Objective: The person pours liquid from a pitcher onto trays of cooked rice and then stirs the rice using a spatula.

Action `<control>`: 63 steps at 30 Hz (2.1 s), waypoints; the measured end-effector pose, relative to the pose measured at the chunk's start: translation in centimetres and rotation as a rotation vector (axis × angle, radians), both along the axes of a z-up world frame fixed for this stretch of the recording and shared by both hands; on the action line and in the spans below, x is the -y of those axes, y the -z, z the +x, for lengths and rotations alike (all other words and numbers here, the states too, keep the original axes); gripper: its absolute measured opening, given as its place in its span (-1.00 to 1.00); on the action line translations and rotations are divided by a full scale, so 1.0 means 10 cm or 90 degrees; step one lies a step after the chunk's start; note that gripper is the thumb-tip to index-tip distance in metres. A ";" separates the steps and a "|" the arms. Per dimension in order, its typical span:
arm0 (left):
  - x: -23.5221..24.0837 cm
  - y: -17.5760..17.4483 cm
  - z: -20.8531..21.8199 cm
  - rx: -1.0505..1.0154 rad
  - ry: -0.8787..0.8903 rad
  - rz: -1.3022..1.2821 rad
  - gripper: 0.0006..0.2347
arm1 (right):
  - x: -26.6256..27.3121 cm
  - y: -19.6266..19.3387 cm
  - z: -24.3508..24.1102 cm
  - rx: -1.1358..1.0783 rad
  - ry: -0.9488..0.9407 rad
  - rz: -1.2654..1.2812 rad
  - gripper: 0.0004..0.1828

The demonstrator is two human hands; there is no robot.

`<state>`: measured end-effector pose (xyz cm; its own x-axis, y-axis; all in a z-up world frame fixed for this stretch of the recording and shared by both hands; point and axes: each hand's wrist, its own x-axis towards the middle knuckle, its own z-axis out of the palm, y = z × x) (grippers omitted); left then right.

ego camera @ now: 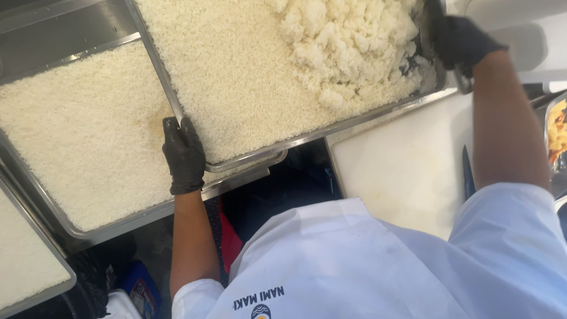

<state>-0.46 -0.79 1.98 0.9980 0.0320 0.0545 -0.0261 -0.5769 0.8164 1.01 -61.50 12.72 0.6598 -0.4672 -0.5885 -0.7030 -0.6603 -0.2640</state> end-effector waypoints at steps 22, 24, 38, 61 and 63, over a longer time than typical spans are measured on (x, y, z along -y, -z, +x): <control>-0.02 -0.01 -0.01 -0.019 0.011 -0.045 -0.89 | -1.38 0.11 -1.00 0.213 -0.208 -0.132 -0.66; -0.03 0.00 0.00 0.004 0.019 -0.036 -0.88 | -1.35 0.09 -1.11 0.160 -0.234 -0.206 -0.62; 0.00 -0.09 0.04 -0.044 -0.003 -0.057 -0.87 | -0.89 -0.01 -0.81 0.136 -0.201 -0.261 -0.50; 0.00 -0.06 0.03 0.073 0.025 -0.019 -0.87 | -0.56 0.10 -0.89 0.113 -0.139 -0.278 -0.49; 0.00 -0.05 0.00 -0.118 -0.030 -0.088 -0.85 | -0.62 -0.12 -1.28 0.062 -0.090 -0.261 -0.50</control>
